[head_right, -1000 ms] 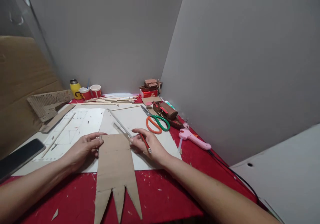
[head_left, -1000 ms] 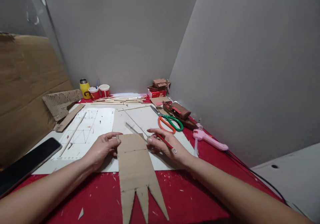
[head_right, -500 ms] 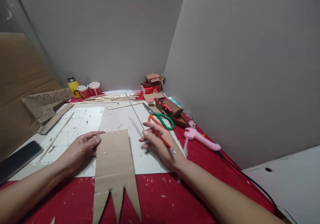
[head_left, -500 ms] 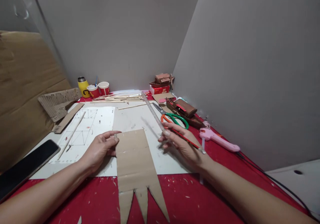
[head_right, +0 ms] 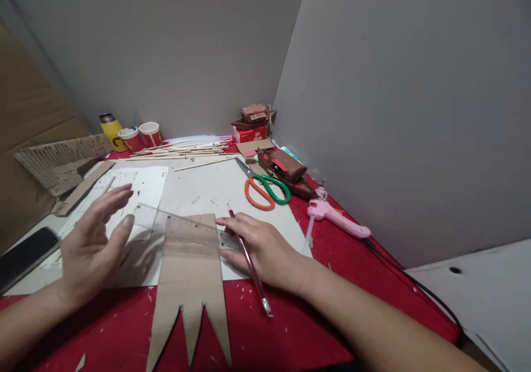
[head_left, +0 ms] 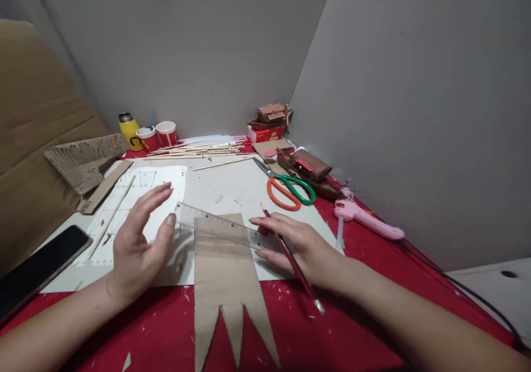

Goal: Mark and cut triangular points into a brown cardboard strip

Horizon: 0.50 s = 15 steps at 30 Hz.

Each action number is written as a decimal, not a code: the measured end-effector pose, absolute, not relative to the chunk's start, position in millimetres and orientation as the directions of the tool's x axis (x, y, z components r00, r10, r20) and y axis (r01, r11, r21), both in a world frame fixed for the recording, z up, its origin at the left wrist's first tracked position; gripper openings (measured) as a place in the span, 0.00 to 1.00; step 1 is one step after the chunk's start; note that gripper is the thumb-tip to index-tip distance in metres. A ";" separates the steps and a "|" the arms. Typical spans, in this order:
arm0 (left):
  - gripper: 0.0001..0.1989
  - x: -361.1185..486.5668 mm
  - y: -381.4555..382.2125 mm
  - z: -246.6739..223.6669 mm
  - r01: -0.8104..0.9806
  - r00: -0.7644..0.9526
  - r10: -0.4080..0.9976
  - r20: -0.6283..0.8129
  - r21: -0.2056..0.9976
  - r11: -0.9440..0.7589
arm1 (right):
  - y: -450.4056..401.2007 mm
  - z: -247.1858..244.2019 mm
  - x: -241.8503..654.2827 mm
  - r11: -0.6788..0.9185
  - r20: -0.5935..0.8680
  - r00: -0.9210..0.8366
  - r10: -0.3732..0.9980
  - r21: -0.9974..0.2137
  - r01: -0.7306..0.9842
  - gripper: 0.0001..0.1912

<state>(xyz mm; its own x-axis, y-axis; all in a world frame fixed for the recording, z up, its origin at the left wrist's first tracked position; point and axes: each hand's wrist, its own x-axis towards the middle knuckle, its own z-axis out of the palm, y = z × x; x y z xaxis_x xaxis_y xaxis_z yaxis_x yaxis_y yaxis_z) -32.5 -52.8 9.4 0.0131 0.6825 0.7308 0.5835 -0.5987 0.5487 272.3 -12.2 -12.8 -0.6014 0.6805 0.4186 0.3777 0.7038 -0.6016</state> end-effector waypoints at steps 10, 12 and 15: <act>0.18 -30.7 -42.9 2.6 0.709 0.568 0.544 0.618 -0.031 -0.705 | -4.3 -10.8 286.8 0.825 0.476 -0.674 0.565 -0.346 0.447 0.19; 0.16 -31.6 -40.1 -1.0 0.680 0.607 0.517 0.603 -0.059 -0.731 | -1.8 -10.1 289.8 0.826 0.473 -0.677 0.564 -0.341 0.449 0.19; 0.14 -30.3 -40.9 -3.3 0.642 0.641 0.509 0.574 -0.039 -0.765 | 1.1 -10.5 292.8 0.824 0.446 -0.695 0.565 -0.344 0.450 0.20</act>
<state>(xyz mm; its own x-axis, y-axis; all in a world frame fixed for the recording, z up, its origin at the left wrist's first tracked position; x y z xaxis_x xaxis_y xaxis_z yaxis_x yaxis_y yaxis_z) -30.3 -40.9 -3.3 0.6412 0.5093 0.5740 0.6424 -0.7654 -0.0385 292.8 1.1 -10.5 -0.6946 0.5647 0.4457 0.4496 0.8244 -0.3437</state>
